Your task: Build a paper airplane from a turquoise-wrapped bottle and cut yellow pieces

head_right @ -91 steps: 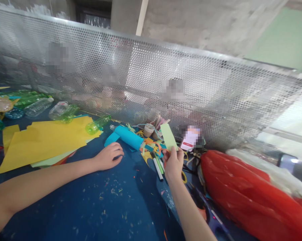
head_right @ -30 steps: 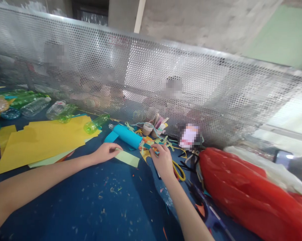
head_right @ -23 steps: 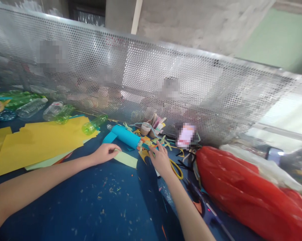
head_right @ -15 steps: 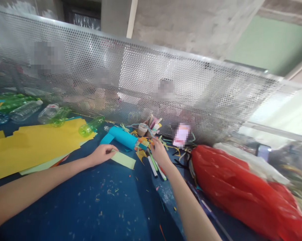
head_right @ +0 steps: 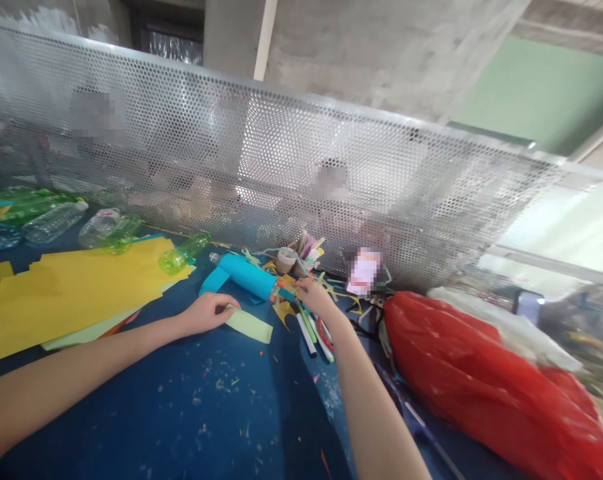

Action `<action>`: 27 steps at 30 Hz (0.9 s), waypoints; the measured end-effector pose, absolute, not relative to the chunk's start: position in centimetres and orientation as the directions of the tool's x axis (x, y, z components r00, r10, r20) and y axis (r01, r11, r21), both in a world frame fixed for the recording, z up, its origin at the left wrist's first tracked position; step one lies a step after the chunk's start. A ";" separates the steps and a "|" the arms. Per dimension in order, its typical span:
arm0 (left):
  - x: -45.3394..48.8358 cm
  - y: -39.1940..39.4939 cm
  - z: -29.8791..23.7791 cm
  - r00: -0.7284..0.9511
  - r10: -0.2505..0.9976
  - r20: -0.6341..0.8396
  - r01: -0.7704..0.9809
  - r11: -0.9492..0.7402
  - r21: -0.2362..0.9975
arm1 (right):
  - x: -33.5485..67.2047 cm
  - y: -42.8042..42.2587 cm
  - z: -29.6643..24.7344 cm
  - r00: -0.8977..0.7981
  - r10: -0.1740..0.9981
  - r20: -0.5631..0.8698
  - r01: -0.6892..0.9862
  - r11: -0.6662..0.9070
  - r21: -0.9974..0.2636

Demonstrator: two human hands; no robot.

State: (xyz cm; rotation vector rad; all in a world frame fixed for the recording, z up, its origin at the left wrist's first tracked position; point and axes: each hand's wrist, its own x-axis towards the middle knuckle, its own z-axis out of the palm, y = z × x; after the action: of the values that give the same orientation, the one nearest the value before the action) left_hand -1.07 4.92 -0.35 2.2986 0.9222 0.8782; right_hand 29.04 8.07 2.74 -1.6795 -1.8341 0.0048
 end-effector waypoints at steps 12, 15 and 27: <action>-1.2 5.5 -0.5 0.567 0.761 0.317 0.203 -0.502 0.841 | 23.0 0.2 3.1 -0.120 0.942 0.314 0.684 0.307 -0.661; -1.1 5.6 -0.6 0.567 0.757 0.324 0.169 -0.492 0.854 | 21.4 -1.3 1.0 -0.128 0.951 0.282 0.651 0.295 -0.699; -1.2 6.0 -1.2 0.517 0.817 0.255 0.064 -0.335 0.940 | 21.8 -1.8 -1.4 -0.048 0.977 0.206 0.421 0.207 -0.883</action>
State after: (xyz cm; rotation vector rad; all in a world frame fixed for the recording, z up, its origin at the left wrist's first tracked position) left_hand -1.18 5.95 -1.20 1.7510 0.7426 0.9348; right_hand 21.84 -1.77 -1.40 -1.3477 -1.6154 0.8092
